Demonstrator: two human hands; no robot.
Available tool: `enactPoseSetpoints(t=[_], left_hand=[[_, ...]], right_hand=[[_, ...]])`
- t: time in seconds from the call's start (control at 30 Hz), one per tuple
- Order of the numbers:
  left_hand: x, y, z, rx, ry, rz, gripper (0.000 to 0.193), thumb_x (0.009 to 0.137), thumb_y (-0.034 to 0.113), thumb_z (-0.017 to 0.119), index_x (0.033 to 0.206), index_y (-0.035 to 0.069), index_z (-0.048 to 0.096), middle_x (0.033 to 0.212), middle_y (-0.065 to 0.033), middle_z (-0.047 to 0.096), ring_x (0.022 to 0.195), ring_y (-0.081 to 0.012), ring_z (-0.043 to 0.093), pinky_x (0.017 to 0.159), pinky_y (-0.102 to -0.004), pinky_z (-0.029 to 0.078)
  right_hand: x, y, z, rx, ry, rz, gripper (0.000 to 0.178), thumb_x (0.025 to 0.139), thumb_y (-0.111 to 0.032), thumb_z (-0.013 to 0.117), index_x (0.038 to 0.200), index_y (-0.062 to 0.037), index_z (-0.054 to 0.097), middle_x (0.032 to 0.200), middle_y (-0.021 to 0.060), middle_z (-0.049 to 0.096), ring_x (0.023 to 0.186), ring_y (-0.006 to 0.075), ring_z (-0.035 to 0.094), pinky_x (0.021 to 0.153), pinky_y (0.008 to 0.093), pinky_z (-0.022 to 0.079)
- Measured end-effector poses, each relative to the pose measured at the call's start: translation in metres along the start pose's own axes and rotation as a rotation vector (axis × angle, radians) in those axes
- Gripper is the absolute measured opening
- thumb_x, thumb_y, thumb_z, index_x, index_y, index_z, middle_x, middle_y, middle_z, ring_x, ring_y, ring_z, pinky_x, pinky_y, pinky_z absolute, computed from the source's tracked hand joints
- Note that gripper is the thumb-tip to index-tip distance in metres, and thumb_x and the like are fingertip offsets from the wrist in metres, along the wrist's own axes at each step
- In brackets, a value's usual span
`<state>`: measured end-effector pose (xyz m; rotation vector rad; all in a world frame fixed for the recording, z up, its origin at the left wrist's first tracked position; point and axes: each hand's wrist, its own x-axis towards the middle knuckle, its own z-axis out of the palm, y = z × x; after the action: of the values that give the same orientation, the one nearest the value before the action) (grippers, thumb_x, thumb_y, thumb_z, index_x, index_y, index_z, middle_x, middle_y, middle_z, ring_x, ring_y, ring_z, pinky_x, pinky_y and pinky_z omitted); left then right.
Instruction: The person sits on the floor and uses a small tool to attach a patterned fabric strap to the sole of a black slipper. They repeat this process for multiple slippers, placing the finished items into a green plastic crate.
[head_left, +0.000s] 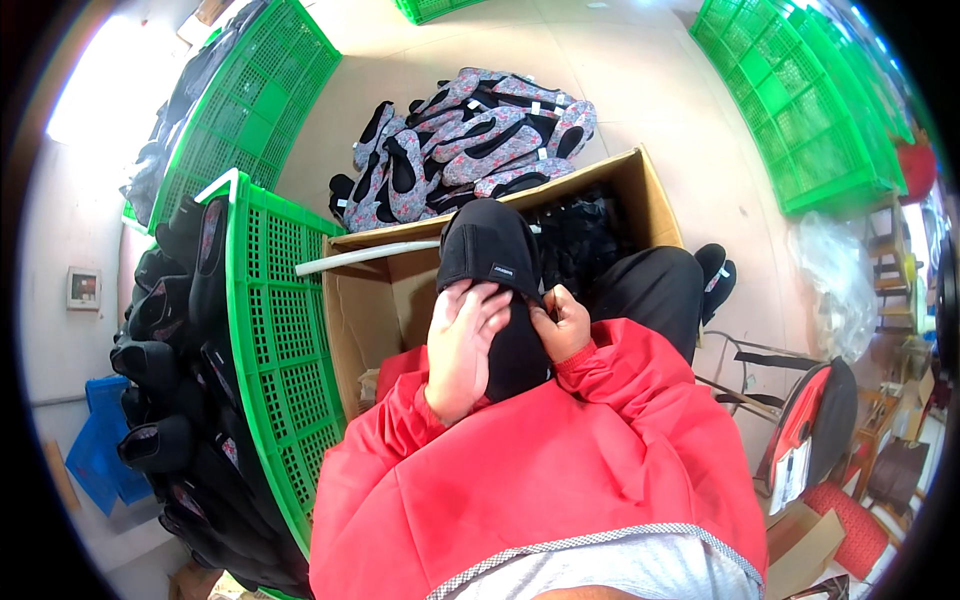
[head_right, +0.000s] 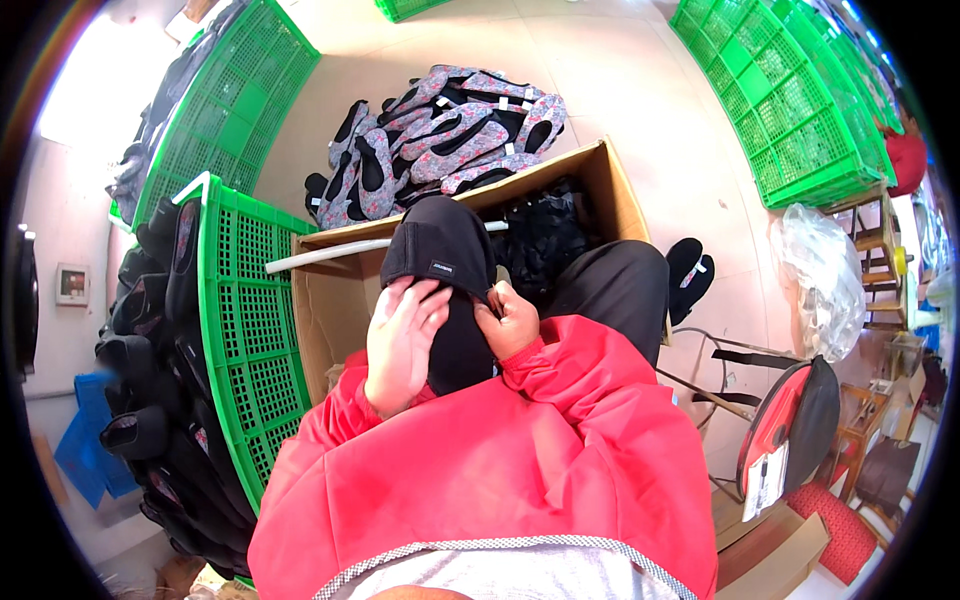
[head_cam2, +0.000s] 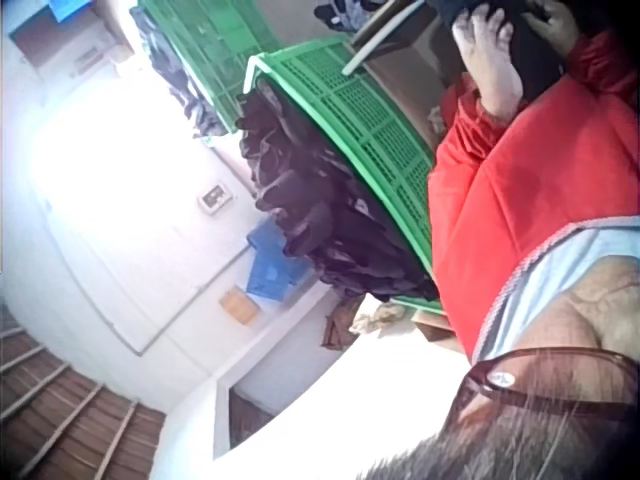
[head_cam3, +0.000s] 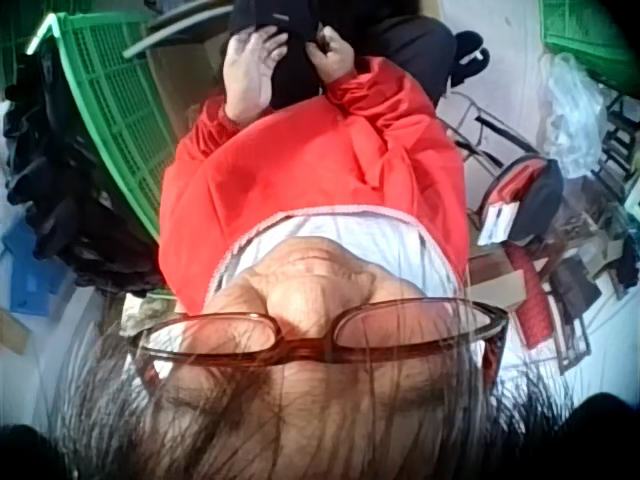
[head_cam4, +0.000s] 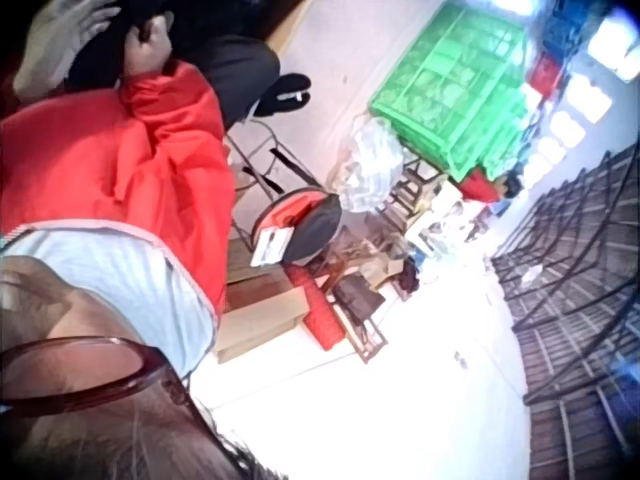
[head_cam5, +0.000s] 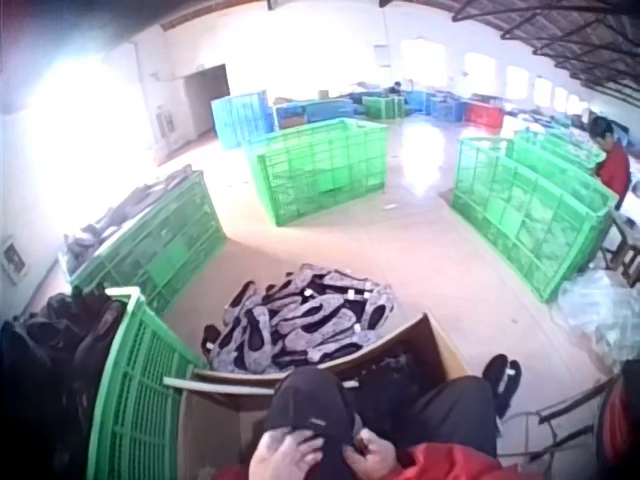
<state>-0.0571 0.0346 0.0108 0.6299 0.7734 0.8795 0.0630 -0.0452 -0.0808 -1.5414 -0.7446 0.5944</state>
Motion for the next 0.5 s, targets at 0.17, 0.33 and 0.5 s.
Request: enactPoseSetpoints(t=[0.17, 0.33, 0.5], left_hand=[[0.024, 0.032, -0.011, 0.922, -0.175, 0.802, 0.011, 0.089, 0.003, 0.064, 0.1, 0.002, 0.061, 0.097, -0.009, 0.062, 0.089, -0.0195, 0.06, 0.076, -0.0281, 0.048], [0.088, 0.063, 0.014, 1.534, -0.617, 0.909, 0.026, 0.075, 0.011, 0.072, 0.1, 0.004, 0.071, 0.105, -0.0104, 0.065, 0.108, -0.0323, 0.057, 0.097, -0.0405, 0.044], [0.116, 0.051, 0.005, 1.586, -0.809, 0.683, 0.019, 0.075, 0.012, 0.073, 0.093, 0.007, 0.073, 0.103, -0.0087, 0.065, 0.102, -0.029, 0.059, 0.09, -0.0382, 0.048]], right_hand=[[-0.002, 0.01, 0.002, -0.022, 0.009, 0.001, 0.033, 0.081, -0.004, 0.071, 0.072, -0.0033, 0.039, 0.061, 0.0044, 0.035, 0.056, 0.0127, 0.032, 0.053, 0.0289, 0.034], [-0.004, 0.004, 0.005, -0.004, -0.003, 0.026, 0.032, 0.081, -0.007, 0.074, 0.073, -0.0038, 0.043, 0.062, 0.004, 0.037, 0.056, 0.0125, 0.033, 0.053, 0.0285, 0.035], [-0.004, 0.004, -0.002, 0.151, -0.044, 0.19, 0.029, 0.082, -0.009, 0.076, 0.076, -0.007, 0.048, 0.065, -0.0027, 0.043, 0.058, 0.0059, 0.04, 0.053, 0.024, 0.036]])
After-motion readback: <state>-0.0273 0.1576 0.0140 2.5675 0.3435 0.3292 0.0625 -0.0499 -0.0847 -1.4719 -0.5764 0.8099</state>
